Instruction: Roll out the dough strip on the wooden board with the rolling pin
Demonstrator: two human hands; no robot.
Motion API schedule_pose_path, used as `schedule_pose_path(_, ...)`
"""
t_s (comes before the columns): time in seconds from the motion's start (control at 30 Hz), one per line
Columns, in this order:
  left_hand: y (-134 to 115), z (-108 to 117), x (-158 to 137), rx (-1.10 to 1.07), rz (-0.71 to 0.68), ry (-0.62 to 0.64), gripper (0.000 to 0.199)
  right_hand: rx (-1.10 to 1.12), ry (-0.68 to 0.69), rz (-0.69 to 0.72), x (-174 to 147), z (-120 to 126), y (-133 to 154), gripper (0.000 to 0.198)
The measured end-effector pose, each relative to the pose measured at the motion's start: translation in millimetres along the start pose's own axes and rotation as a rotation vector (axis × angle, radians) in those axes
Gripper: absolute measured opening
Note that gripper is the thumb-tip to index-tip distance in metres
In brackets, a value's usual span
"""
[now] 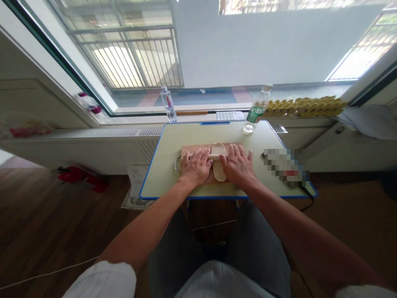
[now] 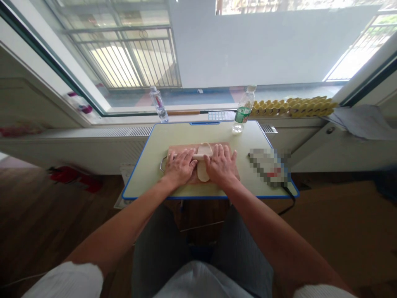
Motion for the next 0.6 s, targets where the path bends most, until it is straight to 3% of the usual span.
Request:
schedule_pose_path(0.17,-10.9,5.5,-46.7,-0.027,-0.065,-0.026,0.06,-0.037,-0.014,0.001,-50.3,0.1,4.5,0.073)
schedule_pose_path(0.3,-14.4,17.0,-58.6,-0.051,-0.055,-0.025,0.056,-0.036,0.011,-0.019,-67.1,0.4,3.7,0.07)
schedule_pose_path(0.43,-9.5,32.3,-41.7,-0.105,-0.022,-0.059,0.041,0.055,0.026,-0.041,-49.3,12.6,-3.0,0.059)
schedule_pose_path(0.6,-8.8,42.6,-3.5,-0.157,-0.081,-0.078,0.025,0.135,0.036,-0.055,5.5,27.7,-7.1,0.052)
Point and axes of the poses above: each hand's wrist, its own x-axis towards the middle knuckle, its own z-axis out of the back of the hand, y = z × x, the point moved 8 cm from there along x, towards the middle knuckle, and after that the axes turned 3 degrees about y, right-handed, at the moved point
